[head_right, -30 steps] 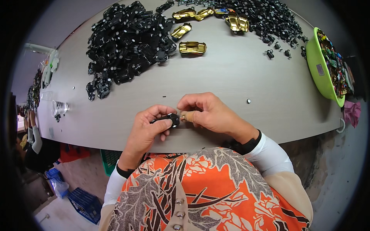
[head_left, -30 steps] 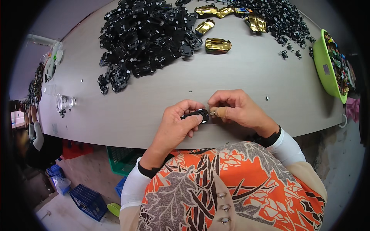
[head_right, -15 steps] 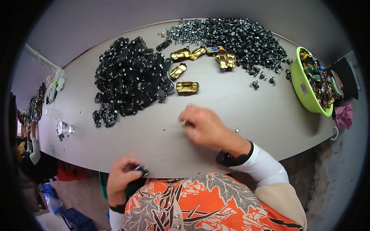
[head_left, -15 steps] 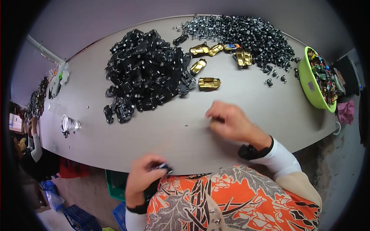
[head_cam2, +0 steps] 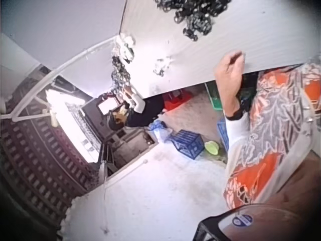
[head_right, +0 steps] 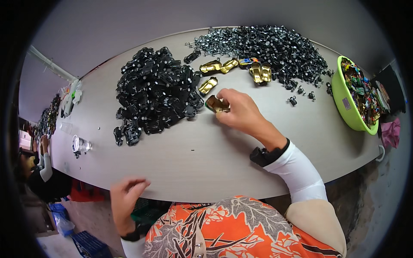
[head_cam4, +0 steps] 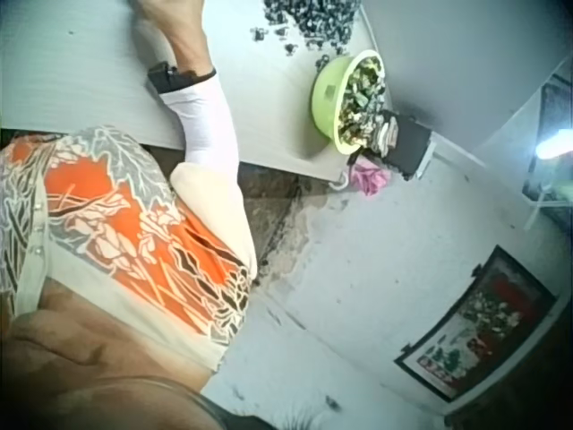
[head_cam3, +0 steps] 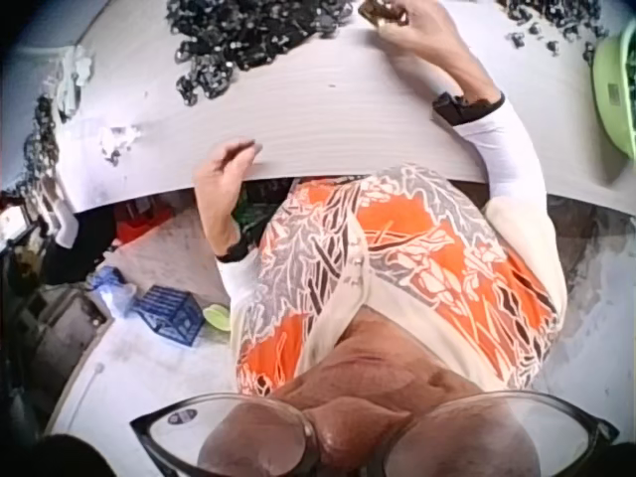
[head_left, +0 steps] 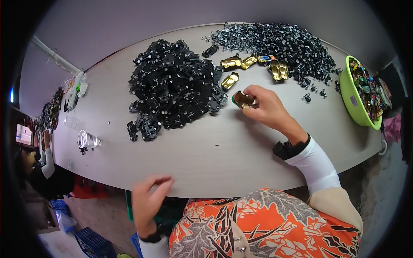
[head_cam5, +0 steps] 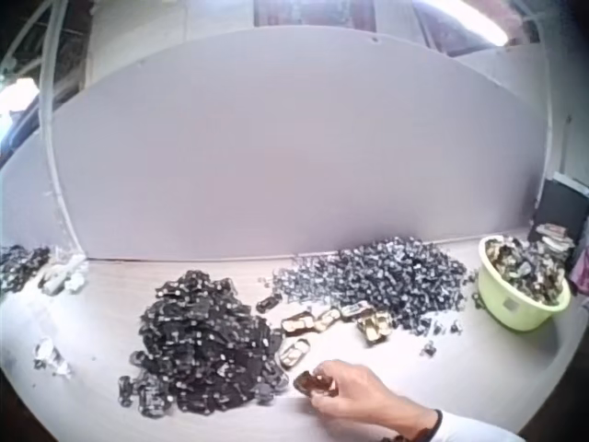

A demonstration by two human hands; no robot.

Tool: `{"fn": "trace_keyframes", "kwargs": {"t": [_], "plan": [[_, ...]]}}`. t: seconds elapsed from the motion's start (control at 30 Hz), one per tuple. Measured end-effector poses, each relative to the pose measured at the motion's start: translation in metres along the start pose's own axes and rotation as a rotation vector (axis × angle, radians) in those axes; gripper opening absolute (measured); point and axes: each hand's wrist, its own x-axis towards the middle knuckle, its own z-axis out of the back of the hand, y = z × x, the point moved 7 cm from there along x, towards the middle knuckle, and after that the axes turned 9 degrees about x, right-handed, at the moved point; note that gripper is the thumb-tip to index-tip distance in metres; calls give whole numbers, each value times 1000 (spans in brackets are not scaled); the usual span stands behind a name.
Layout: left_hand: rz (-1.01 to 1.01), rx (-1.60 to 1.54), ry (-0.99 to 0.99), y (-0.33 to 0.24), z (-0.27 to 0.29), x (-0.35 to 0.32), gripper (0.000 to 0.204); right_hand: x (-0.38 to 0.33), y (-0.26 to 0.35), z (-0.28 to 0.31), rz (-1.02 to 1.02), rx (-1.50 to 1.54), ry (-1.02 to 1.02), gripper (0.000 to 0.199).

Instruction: The person assembles small toy cars by hand at a table. They pick up black chassis and colorful car bodies, press them together, and place the completed units on the table. The process is repeated continuously with various car colors.

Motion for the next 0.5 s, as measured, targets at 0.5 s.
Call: {"fn": "trace_keyframes", "kwargs": {"t": [0.5], "plan": [[52,-836,486,-66,-164,102,27,-55,-12,4,-279,597,26,35]]}}
